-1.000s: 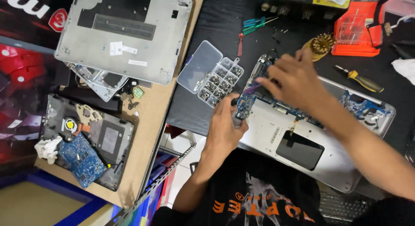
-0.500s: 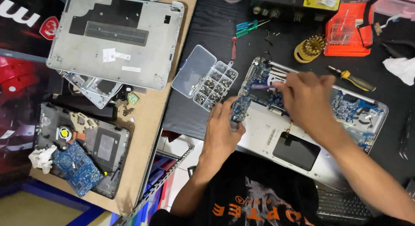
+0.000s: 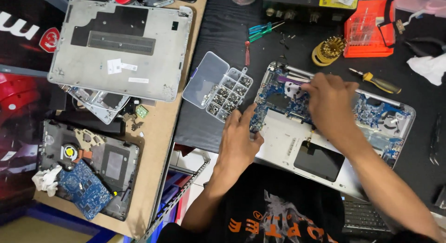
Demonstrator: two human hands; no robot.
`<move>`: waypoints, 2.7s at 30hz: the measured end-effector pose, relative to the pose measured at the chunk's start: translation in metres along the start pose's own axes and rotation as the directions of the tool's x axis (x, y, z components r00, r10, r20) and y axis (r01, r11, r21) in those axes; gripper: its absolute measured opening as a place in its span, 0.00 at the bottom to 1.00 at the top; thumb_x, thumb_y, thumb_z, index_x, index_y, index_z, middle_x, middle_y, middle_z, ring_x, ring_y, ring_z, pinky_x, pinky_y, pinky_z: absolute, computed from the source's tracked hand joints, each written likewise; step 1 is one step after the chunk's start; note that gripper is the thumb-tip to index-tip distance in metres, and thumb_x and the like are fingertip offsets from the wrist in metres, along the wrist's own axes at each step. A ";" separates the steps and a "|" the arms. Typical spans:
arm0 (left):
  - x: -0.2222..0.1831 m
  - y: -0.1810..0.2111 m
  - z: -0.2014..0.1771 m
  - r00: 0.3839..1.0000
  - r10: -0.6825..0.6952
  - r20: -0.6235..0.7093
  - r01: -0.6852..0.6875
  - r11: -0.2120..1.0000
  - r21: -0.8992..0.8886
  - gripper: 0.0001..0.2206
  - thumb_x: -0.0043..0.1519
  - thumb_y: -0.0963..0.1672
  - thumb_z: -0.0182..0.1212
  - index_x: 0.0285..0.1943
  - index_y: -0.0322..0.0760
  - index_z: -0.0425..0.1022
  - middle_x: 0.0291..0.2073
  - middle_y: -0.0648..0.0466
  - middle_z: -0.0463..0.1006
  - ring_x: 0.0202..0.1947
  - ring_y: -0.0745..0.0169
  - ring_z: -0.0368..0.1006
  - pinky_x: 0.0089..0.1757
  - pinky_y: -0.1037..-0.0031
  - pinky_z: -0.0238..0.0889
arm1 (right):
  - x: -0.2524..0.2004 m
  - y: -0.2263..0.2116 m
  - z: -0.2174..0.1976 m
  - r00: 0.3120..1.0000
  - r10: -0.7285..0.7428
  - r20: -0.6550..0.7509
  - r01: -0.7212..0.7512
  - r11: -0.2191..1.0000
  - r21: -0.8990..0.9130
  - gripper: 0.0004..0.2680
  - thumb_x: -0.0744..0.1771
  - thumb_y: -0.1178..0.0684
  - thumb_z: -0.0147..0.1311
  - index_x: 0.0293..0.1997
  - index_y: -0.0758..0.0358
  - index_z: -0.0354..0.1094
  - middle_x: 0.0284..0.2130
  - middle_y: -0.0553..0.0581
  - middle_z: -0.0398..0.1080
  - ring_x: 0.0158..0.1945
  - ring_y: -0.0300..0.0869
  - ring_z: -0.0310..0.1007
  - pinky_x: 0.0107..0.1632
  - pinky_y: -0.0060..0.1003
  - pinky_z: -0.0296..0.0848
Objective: Installing a motherboard into a laptop chassis and connecting internal ribbon cables.
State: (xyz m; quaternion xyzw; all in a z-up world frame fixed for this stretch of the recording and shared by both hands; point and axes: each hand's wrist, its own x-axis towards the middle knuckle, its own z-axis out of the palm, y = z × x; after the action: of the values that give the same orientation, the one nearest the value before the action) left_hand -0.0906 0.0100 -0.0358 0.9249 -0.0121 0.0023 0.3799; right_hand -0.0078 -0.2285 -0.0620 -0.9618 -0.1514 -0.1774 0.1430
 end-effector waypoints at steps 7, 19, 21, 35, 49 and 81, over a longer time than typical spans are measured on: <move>0.000 0.002 -0.002 0.999 -0.032 0.024 0.032 0.999 -0.001 0.33 0.47 0.39 0.67 0.67 0.39 0.72 0.41 0.44 0.74 0.45 0.40 0.73 0.43 0.54 0.73 | 0.002 0.000 0.015 0.997 -0.072 -0.028 0.070 0.995 -0.065 0.09 0.71 0.48 0.58 0.35 0.56 0.66 0.32 0.60 0.72 0.39 0.51 0.76 0.53 0.45 0.59; 0.004 0.007 -0.007 0.997 -0.042 0.059 0.041 0.999 0.017 0.33 0.47 0.39 0.68 0.68 0.38 0.70 0.41 0.43 0.73 0.45 0.36 0.73 0.43 0.52 0.72 | 0.015 -0.014 0.019 0.996 -0.070 -0.059 0.063 0.991 -0.118 0.12 0.72 0.43 0.57 0.33 0.56 0.64 0.28 0.55 0.67 0.34 0.48 0.71 0.49 0.42 0.57; 0.004 0.009 -0.010 0.992 -0.078 0.095 0.075 0.997 0.032 0.34 0.48 0.40 0.68 0.69 0.38 0.70 0.39 0.42 0.73 0.43 0.35 0.73 0.41 0.52 0.72 | 0.016 -0.025 0.016 0.994 -0.081 -0.074 0.076 0.995 -0.064 0.12 0.71 0.44 0.59 0.34 0.57 0.66 0.27 0.56 0.68 0.33 0.47 0.71 0.47 0.41 0.56; 0.011 0.026 -0.021 0.977 -0.140 0.158 0.137 0.990 0.029 0.34 0.50 0.39 0.67 0.71 0.33 0.68 0.41 0.38 0.74 0.43 0.34 0.74 0.40 0.54 0.73 | 0.006 -0.025 0.012 0.993 -0.041 -0.109 0.039 0.999 -0.017 0.11 0.71 0.48 0.59 0.32 0.57 0.64 0.25 0.56 0.66 0.31 0.49 0.69 0.45 0.41 0.55; 0.009 0.032 -0.031 0.979 -0.107 0.173 0.099 0.994 0.053 0.35 0.47 0.40 0.67 0.70 0.36 0.69 0.41 0.43 0.73 0.44 0.33 0.75 0.40 0.50 0.73 | -0.091 -0.022 -0.049 0.987 0.149 -0.061 -0.149 0.989 -0.004 0.10 0.70 0.47 0.59 0.31 0.56 0.67 0.26 0.56 0.69 0.34 0.48 0.72 0.50 0.39 0.56; 0.075 0.074 0.017 0.709 0.477 0.519 -0.678 0.664 0.315 0.38 0.54 0.44 0.73 0.75 0.38 0.58 0.64 0.43 0.69 0.60 0.44 0.65 0.53 0.52 0.55 | -0.188 0.037 -0.078 0.735 0.467 -0.492 -0.395 0.884 0.249 0.16 0.77 0.48 0.38 0.43 0.71 0.66 0.33 0.63 0.64 0.34 0.49 0.59 0.42 0.43 0.54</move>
State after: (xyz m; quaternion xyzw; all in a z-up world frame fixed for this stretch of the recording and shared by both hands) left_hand -0.0173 -0.0565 0.0049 0.9147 -0.3865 -0.0573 0.1036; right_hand -0.1856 -0.3328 -0.0729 -0.8699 0.1111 -0.3919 0.2781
